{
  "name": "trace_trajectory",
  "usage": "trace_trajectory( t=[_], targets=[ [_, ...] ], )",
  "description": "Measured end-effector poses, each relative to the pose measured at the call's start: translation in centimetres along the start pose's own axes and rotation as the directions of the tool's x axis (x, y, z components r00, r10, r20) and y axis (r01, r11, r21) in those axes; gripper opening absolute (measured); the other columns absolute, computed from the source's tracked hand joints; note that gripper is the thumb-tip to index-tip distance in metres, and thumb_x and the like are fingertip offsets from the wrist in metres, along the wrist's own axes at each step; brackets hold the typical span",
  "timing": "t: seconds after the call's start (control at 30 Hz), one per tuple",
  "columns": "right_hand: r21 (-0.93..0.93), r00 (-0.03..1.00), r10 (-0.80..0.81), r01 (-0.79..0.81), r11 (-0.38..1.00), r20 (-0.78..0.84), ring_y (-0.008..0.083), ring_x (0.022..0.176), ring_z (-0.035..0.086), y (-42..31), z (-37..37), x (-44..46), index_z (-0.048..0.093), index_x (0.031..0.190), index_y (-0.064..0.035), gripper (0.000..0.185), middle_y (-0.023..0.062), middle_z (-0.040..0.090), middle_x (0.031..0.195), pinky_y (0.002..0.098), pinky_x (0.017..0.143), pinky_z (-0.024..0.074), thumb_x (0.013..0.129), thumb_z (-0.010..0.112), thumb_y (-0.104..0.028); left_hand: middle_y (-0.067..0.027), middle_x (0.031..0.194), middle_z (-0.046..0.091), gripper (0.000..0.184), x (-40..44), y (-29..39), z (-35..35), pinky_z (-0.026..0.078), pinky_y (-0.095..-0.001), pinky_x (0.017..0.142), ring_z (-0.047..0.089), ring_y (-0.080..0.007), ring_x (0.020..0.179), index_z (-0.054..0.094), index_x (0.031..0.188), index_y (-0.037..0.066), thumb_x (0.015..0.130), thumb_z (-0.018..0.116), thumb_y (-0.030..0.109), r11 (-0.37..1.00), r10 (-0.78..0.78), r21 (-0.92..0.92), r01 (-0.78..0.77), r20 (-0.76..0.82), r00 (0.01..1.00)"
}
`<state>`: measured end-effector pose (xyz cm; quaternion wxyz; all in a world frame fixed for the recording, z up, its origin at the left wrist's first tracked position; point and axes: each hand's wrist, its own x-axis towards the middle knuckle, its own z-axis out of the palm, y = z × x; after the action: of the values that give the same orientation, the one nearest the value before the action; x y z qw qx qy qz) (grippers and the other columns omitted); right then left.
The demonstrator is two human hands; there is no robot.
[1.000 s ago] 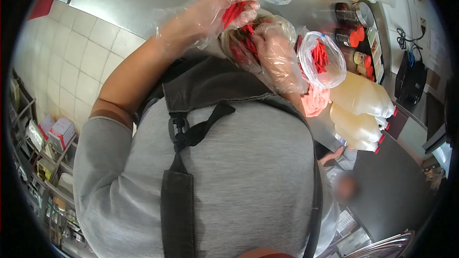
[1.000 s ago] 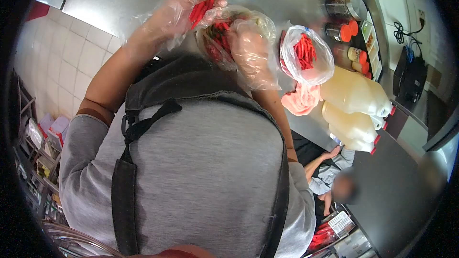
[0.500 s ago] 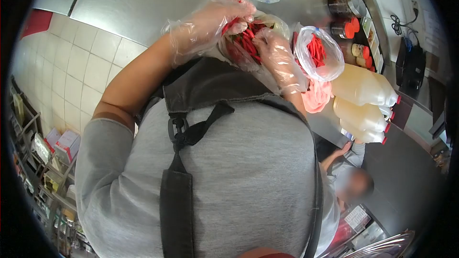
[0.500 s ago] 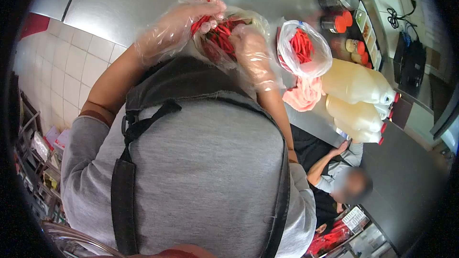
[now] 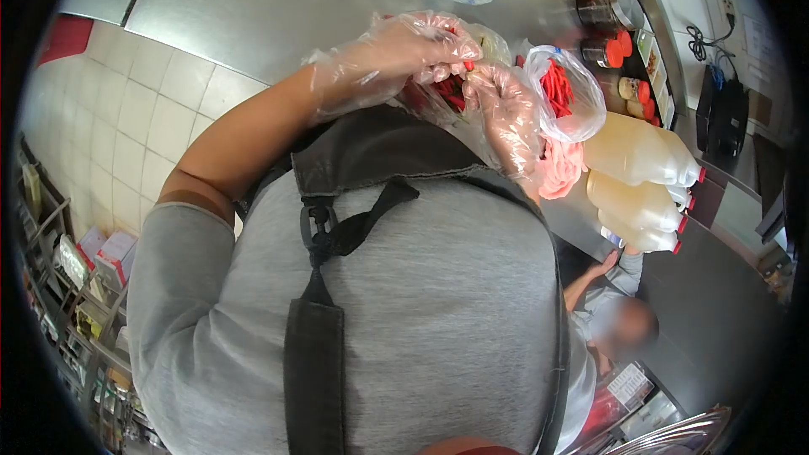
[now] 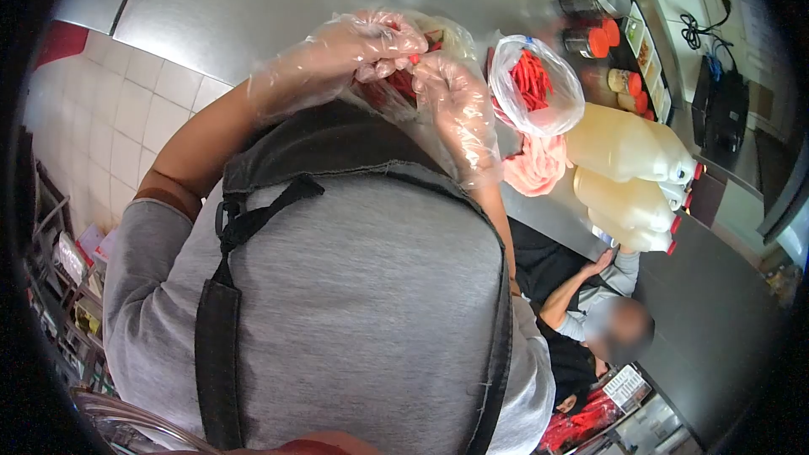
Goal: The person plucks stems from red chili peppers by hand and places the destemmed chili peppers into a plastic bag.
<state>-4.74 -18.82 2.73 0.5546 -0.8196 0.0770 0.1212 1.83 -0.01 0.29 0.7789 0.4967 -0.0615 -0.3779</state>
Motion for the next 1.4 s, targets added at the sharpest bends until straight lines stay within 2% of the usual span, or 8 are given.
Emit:
trace_trajectory(
  t=[0.27,0.47,0.53,0.6,0.67,0.8,1.1,1.4],
  targets=[
    [-0.012,0.970,-0.220,0.220,0.975,-0.103,0.0092,0.079,0.058,-1.9,0.6,0.5,0.070,0.101,0.0004,0.013,0.0030,0.067,0.086,0.0260,0.072,0.0475,0.092,0.063,-0.007,0.0004,0.075,0.054,0.028,1.3,-1.5,-2.5,0.032,-0.0171,0.048,0.043,-0.0039,0.059,0.059,0.093,0.004,0.100,0.058,0.031,0.954,-0.067,-0.288,0.080,0.052,0.996],
    [-0.610,0.749,-0.655,0.476,0.634,-0.097,0.0252,0.076,0.065,-7.3,-1.6,7.5,0.073,0.100,-0.0045,0.018,0.0144,0.071,0.089,0.0346,0.075,0.0525,0.086,0.070,-0.017,-0.0057,0.082,0.061,0.024,1.5,-1.5,-4.3,0.048,-0.0215,0.056,0.056,-0.0112,0.066,0.058,0.089,0.006,0.097,0.061,0.028,0.815,0.018,-0.579,0.035,0.086,0.996],
    [-0.574,0.756,-0.652,0.559,0.599,0.055,0.0243,0.120,0.056,-8.2,-1.5,8.7,0.064,0.126,-0.0068,0.039,0.0159,0.061,0.127,0.0325,0.101,0.0451,0.088,0.061,-0.001,-0.0044,0.083,0.059,0.020,0.8,-0.4,-3.8,0.045,-0.0207,0.057,0.054,-0.0098,0.066,0.058,0.095,0.006,0.097,0.061,0.025,0.866,-0.018,-0.500,0.007,-0.017,1.000],
    [-0.722,0.742,-0.664,0.511,0.467,0.096,0.0282,0.119,0.058,-8.3,-1.7,8.7,0.065,0.127,-0.0140,0.038,0.0175,0.056,0.136,0.0319,0.098,0.0471,0.090,0.061,-0.005,-0.0031,0.085,0.058,0.018,0.4,-0.2,-3.8,0.043,-0.0200,0.058,0.052,-0.0083,0.067,0.057,0.101,0.005,0.097,0.061,0.022,0.904,-0.047,-0.426,-0.013,-0.130,0.990],
    [-0.652,0.883,-0.470,0.358,0.669,0.003,0.0317,0.079,0.066,-5.1,-2.1,9.2,0.073,0.103,-0.0069,0.025,0.0164,0.070,0.090,0.0373,0.079,0.0533,0.084,0.072,-0.023,-0.0032,0.088,0.059,0.022,0.2,-0.7,-4.1,0.044,-0.0197,0.059,0.053,-0.0079,0.068,0.058,0.109,0.004,0.094,0.065,0.017,0.879,0.060,-0.453,-0.149,-0.205,0.977],
    [-0.716,0.877,-0.368,0.468,0.518,0.308,0.0379,0.095,0.063,0.3,-0.5,7.2,0.071,0.102,-0.0068,0.027,0.0171,0.068,0.099,0.0421,0.088,0.0500,0.079,0.074,-0.020,-0.0028,0.088,0.059,0.026,0.0,-0.6,-4.4,0.043,-0.0188,0.060,0.052,-0.0069,0.068,0.057,0.113,0.004,0.092,0.067,0.016,0.892,0.022,-0.432,-0.133,-0.253,0.967],
    [-0.291,0.993,-0.050,0.078,0.954,0.103,0.0218,0.092,0.066,2.3,-1.5,2.6,0.067,0.103,0.0000,0.020,0.0140,0.070,0.099,0.0325,0.086,0.0496,0.086,0.069,-0.010,-0.0014,0.085,0.058,0.025,0.3,-0.7,-3.4,0.039,-0.0181,0.055,0.050,-0.0055,0.067,0.060,0.110,0.002,0.090,0.068,0.015,0.940,0.022,-0.328,-0.096,-0.222,0.975],
    [-0.003,0.997,0.047,-0.048,0.999,-0.067,0.0098,0.086,0.060,-1.5,-0.6,0.1,0.067,0.107,0.0023,0.021,0.0047,0.069,0.093,0.0268,0.080,0.0488,0.089,0.069,-0.009,0.0038,0.077,0.055,0.032,-0.9,0.5,-0.4,0.034,-0.0192,0.054,0.045,-0.0035,0.063,0.063,0.112,0.003,0.088,0.073,0.022,1.000,0.011,0.028,-0.012,0.028,1.000]
  ],
)
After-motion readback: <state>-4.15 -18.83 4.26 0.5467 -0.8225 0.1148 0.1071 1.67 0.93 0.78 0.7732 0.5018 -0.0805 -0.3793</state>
